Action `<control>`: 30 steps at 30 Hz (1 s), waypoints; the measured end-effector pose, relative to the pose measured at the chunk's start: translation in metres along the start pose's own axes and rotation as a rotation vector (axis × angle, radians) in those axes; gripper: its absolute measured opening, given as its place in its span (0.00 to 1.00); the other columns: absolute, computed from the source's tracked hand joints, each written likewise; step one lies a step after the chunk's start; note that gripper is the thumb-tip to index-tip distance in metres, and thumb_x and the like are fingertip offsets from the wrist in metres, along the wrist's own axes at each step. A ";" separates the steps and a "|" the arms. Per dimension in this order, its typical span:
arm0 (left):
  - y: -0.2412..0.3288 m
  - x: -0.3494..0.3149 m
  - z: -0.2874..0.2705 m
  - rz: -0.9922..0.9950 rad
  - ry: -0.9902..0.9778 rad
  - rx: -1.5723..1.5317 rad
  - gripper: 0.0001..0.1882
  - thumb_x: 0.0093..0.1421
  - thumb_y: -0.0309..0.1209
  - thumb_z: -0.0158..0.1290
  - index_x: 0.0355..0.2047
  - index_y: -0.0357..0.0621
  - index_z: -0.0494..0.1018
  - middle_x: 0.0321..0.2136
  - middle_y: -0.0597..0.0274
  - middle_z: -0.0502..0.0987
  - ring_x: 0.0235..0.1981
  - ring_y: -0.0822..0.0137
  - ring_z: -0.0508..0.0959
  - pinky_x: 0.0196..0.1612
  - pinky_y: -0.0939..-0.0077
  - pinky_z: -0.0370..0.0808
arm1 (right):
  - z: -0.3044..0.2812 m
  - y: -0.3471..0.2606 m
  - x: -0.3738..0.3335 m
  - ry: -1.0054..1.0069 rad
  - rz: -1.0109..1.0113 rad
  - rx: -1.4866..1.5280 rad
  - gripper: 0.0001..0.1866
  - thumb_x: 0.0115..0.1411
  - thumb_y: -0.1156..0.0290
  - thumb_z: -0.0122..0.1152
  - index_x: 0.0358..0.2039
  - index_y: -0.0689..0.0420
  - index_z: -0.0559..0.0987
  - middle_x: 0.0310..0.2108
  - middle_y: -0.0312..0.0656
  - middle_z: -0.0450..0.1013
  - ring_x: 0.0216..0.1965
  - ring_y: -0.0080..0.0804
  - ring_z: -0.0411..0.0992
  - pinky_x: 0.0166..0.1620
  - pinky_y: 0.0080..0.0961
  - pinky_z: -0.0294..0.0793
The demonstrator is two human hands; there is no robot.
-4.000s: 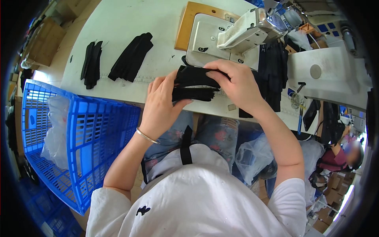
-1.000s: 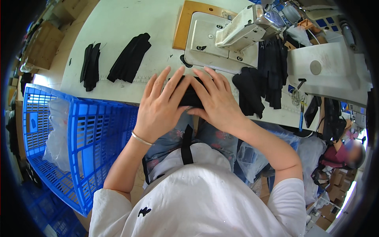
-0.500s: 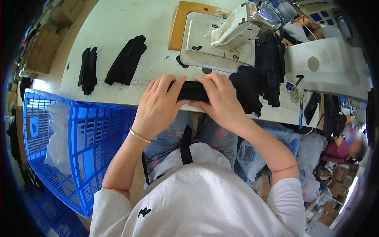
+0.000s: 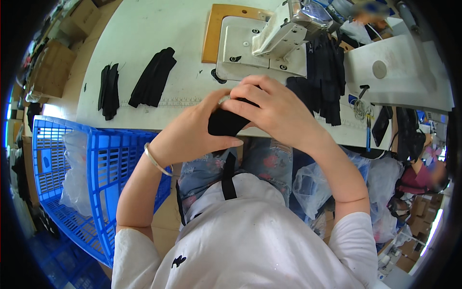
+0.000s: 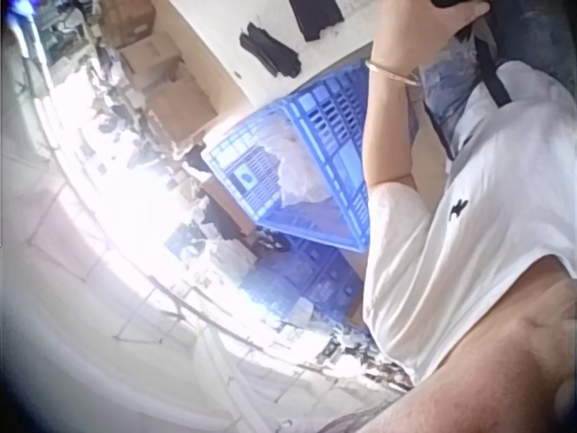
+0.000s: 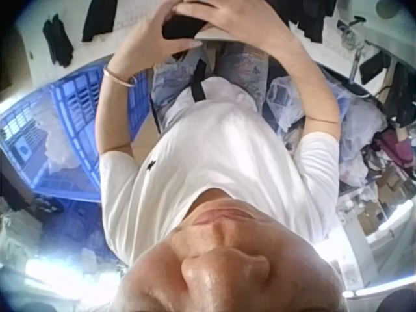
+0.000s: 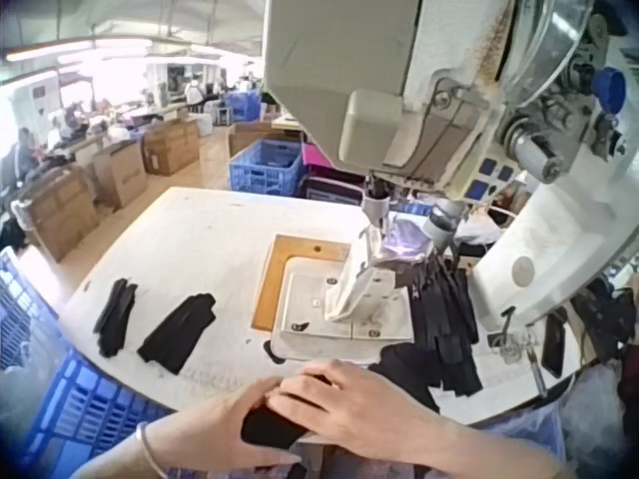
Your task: Inspecting and sorting black fabric shoe upper components at a manufacturing workstation.
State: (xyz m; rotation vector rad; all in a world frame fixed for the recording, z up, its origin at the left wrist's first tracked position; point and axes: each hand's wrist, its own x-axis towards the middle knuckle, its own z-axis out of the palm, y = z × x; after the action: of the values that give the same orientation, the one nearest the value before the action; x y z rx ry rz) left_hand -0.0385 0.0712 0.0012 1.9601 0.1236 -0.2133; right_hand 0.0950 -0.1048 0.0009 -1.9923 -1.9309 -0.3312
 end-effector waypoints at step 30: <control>-0.027 0.047 0.068 0.152 0.220 -0.895 0.18 0.56 0.21 0.62 0.46 0.30 0.71 0.37 0.54 0.80 0.35 0.62 0.83 0.40 0.69 0.83 | 0.030 -0.016 -0.041 0.488 0.961 1.291 0.12 0.58 0.75 0.65 0.41 0.63 0.75 0.37 0.41 0.76 0.29 0.22 0.77 0.29 0.17 0.79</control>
State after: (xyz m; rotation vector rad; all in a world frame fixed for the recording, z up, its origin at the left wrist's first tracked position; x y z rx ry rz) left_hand -0.0034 0.0189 -0.0590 1.0856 0.1750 0.1475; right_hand 0.0752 -0.1302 -0.0419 -1.4045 -0.4083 0.5165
